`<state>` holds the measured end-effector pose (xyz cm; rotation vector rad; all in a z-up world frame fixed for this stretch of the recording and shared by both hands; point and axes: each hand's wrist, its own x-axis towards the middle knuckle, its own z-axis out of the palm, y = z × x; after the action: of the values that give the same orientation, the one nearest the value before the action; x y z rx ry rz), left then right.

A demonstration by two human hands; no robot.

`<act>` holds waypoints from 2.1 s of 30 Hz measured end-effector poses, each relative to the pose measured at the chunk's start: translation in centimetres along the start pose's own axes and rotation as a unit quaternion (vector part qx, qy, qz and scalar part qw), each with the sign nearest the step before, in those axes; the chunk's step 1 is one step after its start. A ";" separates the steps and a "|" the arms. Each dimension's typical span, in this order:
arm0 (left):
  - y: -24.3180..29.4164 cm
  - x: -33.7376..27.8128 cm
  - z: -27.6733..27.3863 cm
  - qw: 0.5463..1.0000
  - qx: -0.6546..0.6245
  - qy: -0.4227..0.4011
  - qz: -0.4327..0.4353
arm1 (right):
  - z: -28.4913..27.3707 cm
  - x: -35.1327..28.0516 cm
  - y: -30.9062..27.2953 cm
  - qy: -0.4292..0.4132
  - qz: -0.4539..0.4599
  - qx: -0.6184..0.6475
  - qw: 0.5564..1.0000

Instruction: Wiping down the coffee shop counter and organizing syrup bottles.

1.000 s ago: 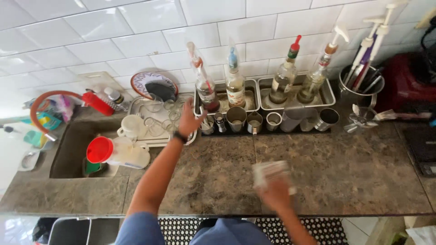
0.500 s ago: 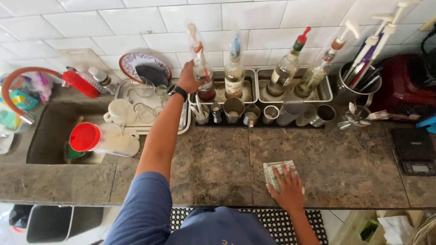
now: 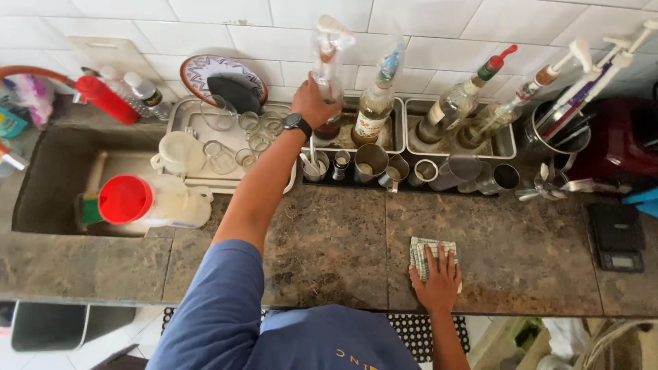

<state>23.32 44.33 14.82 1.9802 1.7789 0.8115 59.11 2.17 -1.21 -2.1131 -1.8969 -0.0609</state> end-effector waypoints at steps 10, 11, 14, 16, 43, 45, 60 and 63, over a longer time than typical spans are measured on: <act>-1.0 -0.5 2.2 0.995 0.037 0.087 -0.026 | -1.0 0.5 -1.2 0.006 0.025 -0.017 1.000; -0.5 -0.6 2.3 0.996 0.028 0.079 -0.035 | -1.1 0.7 -1.3 0.010 0.023 -0.009 1.000; -0.3 -0.6 3.2 0.995 0.024 0.086 -0.034 | -0.3 0.7 -1.3 0.015 0.032 -0.035 0.999; 0.4 -1.0 1.9 0.994 0.034 0.101 -0.023 | 0.2 0.0 -1.7 0.015 0.044 -0.062 0.997; 2.9 -1.4 7.5 0.998 0.051 -0.019 0.002 | -0.1 4.0 10.8 0.046 0.100 0.033 0.993; 3.8 -2.8 5.7 0.998 0.054 -0.028 -0.003 | -0.4 4.0 10.6 0.054 0.091 0.021 0.994; 5.3 -5.8 4.9 0.997 0.049 0.033 0.046 | -0.6 4.2 10.7 0.048 0.079 -0.014 0.996; 5.7 -6.1 4.9 0.996 0.084 0.008 0.008 | -1.4 4.4 10.1 0.102 0.047 -0.045 0.993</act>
<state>30.56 38.09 13.50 2.1016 1.8986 0.7052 69.77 5.18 -0.81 -2.1579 -1.7052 -0.3352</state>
